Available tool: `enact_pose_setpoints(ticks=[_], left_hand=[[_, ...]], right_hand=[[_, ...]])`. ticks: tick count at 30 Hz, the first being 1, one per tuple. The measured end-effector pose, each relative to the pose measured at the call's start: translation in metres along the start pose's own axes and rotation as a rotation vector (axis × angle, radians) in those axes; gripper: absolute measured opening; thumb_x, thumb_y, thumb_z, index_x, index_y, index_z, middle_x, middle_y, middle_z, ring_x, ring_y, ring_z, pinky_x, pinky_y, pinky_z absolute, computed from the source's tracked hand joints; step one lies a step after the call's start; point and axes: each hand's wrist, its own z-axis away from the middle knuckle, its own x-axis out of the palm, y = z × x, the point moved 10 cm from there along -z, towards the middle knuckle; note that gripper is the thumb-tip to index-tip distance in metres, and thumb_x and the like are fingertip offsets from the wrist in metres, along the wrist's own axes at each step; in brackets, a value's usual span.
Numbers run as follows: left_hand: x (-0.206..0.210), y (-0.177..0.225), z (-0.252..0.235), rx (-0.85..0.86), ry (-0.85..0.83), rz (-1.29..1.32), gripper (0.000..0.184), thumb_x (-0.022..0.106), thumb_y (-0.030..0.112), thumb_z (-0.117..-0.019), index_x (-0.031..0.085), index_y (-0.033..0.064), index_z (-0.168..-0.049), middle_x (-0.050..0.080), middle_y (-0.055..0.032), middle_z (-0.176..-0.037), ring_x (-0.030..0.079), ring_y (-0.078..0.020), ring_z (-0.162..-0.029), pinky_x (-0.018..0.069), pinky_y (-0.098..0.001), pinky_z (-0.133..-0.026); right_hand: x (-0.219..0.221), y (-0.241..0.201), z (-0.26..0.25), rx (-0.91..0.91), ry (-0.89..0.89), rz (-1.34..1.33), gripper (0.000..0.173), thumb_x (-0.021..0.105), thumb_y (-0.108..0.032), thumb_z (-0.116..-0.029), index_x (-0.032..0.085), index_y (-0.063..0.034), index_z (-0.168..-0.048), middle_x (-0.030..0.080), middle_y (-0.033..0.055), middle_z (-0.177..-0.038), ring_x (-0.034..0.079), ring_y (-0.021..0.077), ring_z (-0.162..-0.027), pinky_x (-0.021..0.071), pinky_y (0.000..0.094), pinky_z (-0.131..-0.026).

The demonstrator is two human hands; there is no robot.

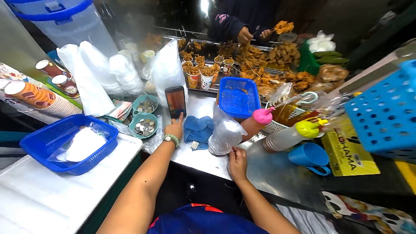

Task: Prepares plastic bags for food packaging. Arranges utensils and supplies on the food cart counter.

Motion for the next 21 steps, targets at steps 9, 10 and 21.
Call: enact_pose_setpoints(ticks=[9,10,21], left_hand=[[-0.038,-0.011,0.007,-0.044,0.152,0.154,0.083,0.051,0.003,-0.0977,0.010,0.0268,-0.166,0.051,-0.0296,-0.142,0.069,-0.0435,-0.085,0.0552,-0.0597,-0.075],[-0.039,-0.016,0.010,-0.071,0.159,0.180,0.081,0.051,0.005,-0.0979,0.011,0.0231,-0.166,0.052,-0.0299,-0.142,0.069,-0.0450,-0.089,0.0548,-0.0611,-0.077],[-0.015,-0.018,0.094,0.100,0.172,0.930,0.040,0.035,0.022,-0.1112,0.055,-0.0078,-0.129,0.066,-0.0211,-0.108,0.066,-0.0268,-0.091,0.0540,-0.0437,-0.085]], right_hand=[[-0.001,-0.001,0.001,-0.009,0.011,-0.005,0.029,0.051,-0.012,-0.1024,0.070,0.0093,-0.109,0.062,0.0252,-0.112,0.060,0.0302,-0.108,0.0494,0.0359,-0.096],[0.000,0.000,0.000,-0.008,0.007,-0.003,0.029,0.051,-0.012,-0.1025,0.070,0.0093,-0.110,0.062,0.0254,-0.112,0.060,0.0305,-0.108,0.0496,0.0365,-0.096],[-0.017,-0.048,0.035,-0.271,0.011,-0.223,0.030,0.054,-0.016,-0.0996,0.070,0.0085,-0.102,0.067,0.0130,-0.098,0.064,0.0059,-0.092,0.0518,0.0155,-0.085]])
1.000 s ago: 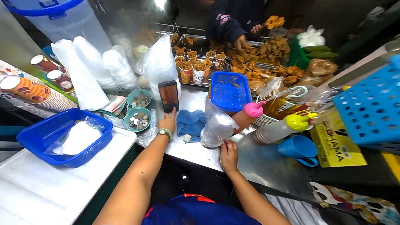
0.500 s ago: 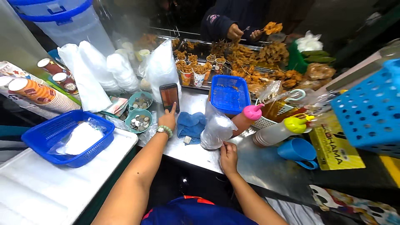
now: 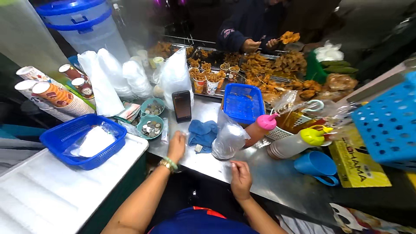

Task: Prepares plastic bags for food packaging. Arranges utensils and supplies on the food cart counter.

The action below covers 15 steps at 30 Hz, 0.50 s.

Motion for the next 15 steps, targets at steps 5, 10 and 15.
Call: enact_pose_setpoints(ticks=[5,10,15], left_hand=[[0.055,0.027,0.082,0.108,0.015,0.791,0.025,0.037,0.013,-0.1086,0.056,-0.0032,-0.113,0.062,-0.0019,-0.091,0.063,-0.0058,-0.082,0.0560,-0.0257,-0.079],[0.028,0.013,0.081,-0.127,0.352,1.049,0.029,0.031,0.016,-0.1125,0.051,-0.0017,-0.122,0.060,-0.0067,-0.098,0.062,-0.0104,-0.087,0.0552,-0.0276,-0.080],[0.036,0.008,0.089,-0.359,0.308,1.207,0.027,0.036,0.018,-0.1123,0.051,-0.0002,-0.126,0.061,-0.0108,-0.100,0.063,-0.0153,-0.086,0.0548,-0.0308,-0.077]], right_hand=[[0.069,-0.044,0.023,0.224,-0.399,-0.445,0.078,0.075,-0.039,-0.0892,0.046,0.0111,-0.141,0.059,0.0173,-0.136,0.062,0.0093,-0.114,0.0535,0.0241,-0.093],[0.065,-0.104,0.022,-0.202,-0.314,-0.305,0.026,0.072,-0.029,-0.0960,0.066,-0.0083,-0.110,0.063,0.0061,-0.110,0.062,0.0056,-0.103,0.0537,0.0186,-0.091],[0.078,-0.136,0.010,-0.284,-0.418,-0.386,0.024,0.072,-0.028,-0.0960,0.065,-0.0051,-0.092,0.063,0.0076,-0.108,0.061,0.0051,-0.106,0.0511,0.0154,-0.093]])
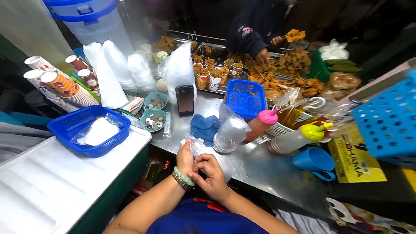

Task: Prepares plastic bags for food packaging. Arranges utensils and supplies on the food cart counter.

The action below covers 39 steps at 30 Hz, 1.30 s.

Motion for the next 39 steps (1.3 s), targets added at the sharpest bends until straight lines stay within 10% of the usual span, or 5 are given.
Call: enact_pose_setpoints(ticks=[17,23,31,36,39], left_hand=[[0.007,-0.002,0.019,-0.295,-0.038,0.240,0.031,0.036,0.030,-0.1109,0.054,0.0051,-0.116,0.063,-0.0122,-0.095,0.065,-0.0216,-0.085,0.0561,-0.0390,-0.074],[0.010,0.012,0.015,-0.164,-0.028,0.179,0.024,0.038,0.021,-0.1113,0.052,0.0029,-0.120,0.062,-0.0103,-0.095,0.064,-0.0168,-0.082,0.0556,-0.0327,-0.072],[0.006,0.031,0.005,0.279,-0.194,-0.165,0.006,0.060,0.001,-0.0991,0.063,-0.0024,-0.104,0.068,-0.0039,-0.091,0.066,-0.0081,-0.084,0.0571,-0.0260,-0.080],[0.032,0.027,0.024,0.222,-0.505,-0.365,0.008,0.071,-0.003,-0.0882,0.067,0.0008,-0.093,0.071,-0.0024,-0.088,0.068,-0.0082,-0.083,0.0581,-0.0260,-0.078],[0.037,0.031,0.035,0.277,-0.571,-0.304,0.009,0.062,0.001,-0.0968,0.068,0.0037,-0.092,0.071,0.0010,-0.086,0.067,-0.0056,-0.080,0.0575,-0.0242,-0.077]], right_hand=[[0.009,-0.026,-0.006,-0.164,-0.050,0.057,0.038,0.071,-0.020,-0.0967,0.055,-0.0039,-0.067,0.064,0.0089,-0.081,0.063,0.0116,-0.082,0.0538,0.0189,-0.076],[0.008,-0.025,-0.019,-0.076,-0.015,0.119,0.027,0.063,-0.031,-0.1021,0.065,-0.0042,-0.100,0.066,0.0095,-0.101,0.064,0.0112,-0.101,0.0530,0.0209,-0.092],[0.012,-0.026,-0.002,-0.126,-0.182,0.049,0.028,0.067,-0.018,-0.0970,0.064,-0.0028,-0.073,0.064,0.0079,-0.074,0.064,0.0128,-0.077,0.0534,0.0208,-0.073],[-0.049,-0.011,-0.039,0.040,0.089,0.225,0.048,0.080,-0.039,-0.0870,0.066,-0.0027,-0.116,0.064,0.0144,-0.119,0.060,0.0149,-0.114,0.0510,0.0262,-0.095],[-0.063,0.013,-0.049,0.208,0.077,0.113,0.025,0.083,-0.024,-0.0821,0.073,-0.0022,-0.091,0.071,0.0032,-0.091,0.066,0.0031,-0.086,0.0549,0.0185,-0.079]])
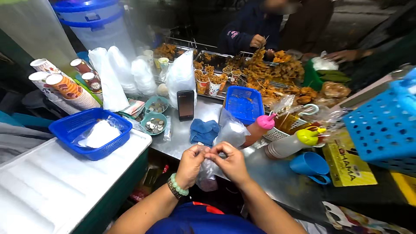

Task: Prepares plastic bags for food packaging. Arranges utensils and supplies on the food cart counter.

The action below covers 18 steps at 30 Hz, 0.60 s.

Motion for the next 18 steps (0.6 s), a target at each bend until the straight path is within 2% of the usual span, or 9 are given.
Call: enact_pose_setpoints(ticks=[1,3,6,7,8,11,13,16,18], left_hand=[[-0.002,0.004,-0.001,0.051,0.002,0.017,0.009,0.061,0.003,-0.0982,0.069,0.0037,-0.093,0.071,0.0003,-0.086,0.068,-0.0064,-0.081,0.0578,-0.0253,-0.078],[-0.008,0.011,-0.005,0.119,0.023,0.048,0.007,0.062,0.002,-0.0978,0.065,0.0054,-0.093,0.071,0.0001,-0.086,0.068,-0.0069,-0.080,0.0582,-0.0258,-0.077],[-0.006,0.015,-0.006,0.166,0.007,0.017,0.006,0.068,-0.001,-0.0923,0.067,0.0043,-0.091,0.071,-0.0002,-0.088,0.068,-0.0069,-0.082,0.0580,-0.0253,-0.077],[-0.002,0.015,-0.004,0.184,-0.016,-0.020,0.005,0.070,0.000,-0.0906,0.069,0.0043,-0.089,0.071,0.0002,-0.090,0.067,-0.0060,-0.084,0.0580,-0.0246,-0.078],[0.001,0.015,-0.003,0.200,-0.035,-0.053,0.006,0.072,0.001,-0.0891,0.069,0.0046,-0.086,0.070,0.0007,-0.091,0.067,-0.0051,-0.086,0.0572,-0.0238,-0.079],[0.001,0.014,-0.004,0.220,-0.023,-0.108,0.014,0.075,0.004,-0.0876,0.065,0.0083,-0.078,0.066,0.0047,-0.085,0.063,-0.0012,-0.080,0.0541,-0.0200,-0.075],[0.003,0.011,-0.005,0.178,-0.060,-0.106,0.016,0.073,0.007,-0.0900,0.065,0.0100,-0.077,0.064,0.0071,-0.084,0.061,0.0005,-0.078,0.0522,-0.0185,-0.073],[0.012,0.007,-0.004,0.078,-0.142,-0.098,0.005,0.069,0.002,-0.0923,0.066,0.0059,-0.091,0.066,0.0064,-0.081,0.063,-0.0010,-0.073,0.0551,-0.0201,-0.071],[0.013,0.005,-0.004,0.052,-0.151,-0.107,0.004,0.067,0.003,-0.0936,0.067,0.0060,-0.091,0.066,0.0071,-0.080,0.062,-0.0009,-0.072,0.0545,-0.0203,-0.070]], right_hand=[[-0.002,0.004,0.001,0.030,-0.001,-0.024,0.019,0.080,-0.020,-0.0854,0.072,-0.0035,-0.085,0.069,-0.0004,-0.084,0.063,-0.0008,-0.079,0.0535,0.0148,-0.073],[-0.006,0.007,0.005,0.035,0.027,-0.028,0.016,0.075,-0.018,-0.0902,0.072,-0.0039,-0.084,0.069,-0.0020,-0.082,0.063,-0.0028,-0.076,0.0530,0.0130,-0.072],[-0.003,0.015,0.012,0.110,0.016,-0.116,0.018,0.067,-0.018,-0.0964,0.071,-0.0007,-0.098,0.070,0.0002,-0.093,0.065,-0.0003,-0.084,0.0563,0.0174,-0.078],[0.001,0.016,0.012,0.135,-0.034,-0.144,0.024,0.070,-0.020,-0.0950,0.069,0.0009,-0.106,0.070,0.0014,-0.099,0.065,0.0007,-0.088,0.0561,0.0187,-0.081],[0.004,0.017,0.013,0.151,-0.076,-0.156,0.029,0.074,-0.023,-0.0914,0.069,0.0009,-0.107,0.071,0.0012,-0.099,0.065,0.0009,-0.088,0.0555,0.0192,-0.081],[0.004,0.013,0.011,0.151,-0.118,-0.096,0.014,0.074,-0.016,-0.0898,0.073,-0.0020,-0.088,0.071,-0.0020,-0.085,0.065,-0.0035,-0.080,0.0544,0.0149,-0.076],[-0.001,0.008,0.011,0.107,-0.094,-0.035,0.015,0.067,-0.014,-0.0944,0.074,-0.0018,-0.088,0.071,-0.0013,-0.085,0.064,-0.0044,-0.080,0.0532,0.0136,-0.077],[-0.008,0.006,0.011,0.089,-0.045,0.013,0.022,0.058,-0.013,-0.1002,0.073,0.0000,-0.092,0.071,-0.0015,-0.085,0.063,-0.0056,-0.078,0.0529,0.0126,-0.075],[-0.010,0.005,0.012,0.083,-0.031,0.056,0.024,0.056,-0.015,-0.1016,0.073,0.0000,-0.092,0.069,-0.0019,-0.083,0.061,-0.0063,-0.076,0.0515,0.0116,-0.074]])
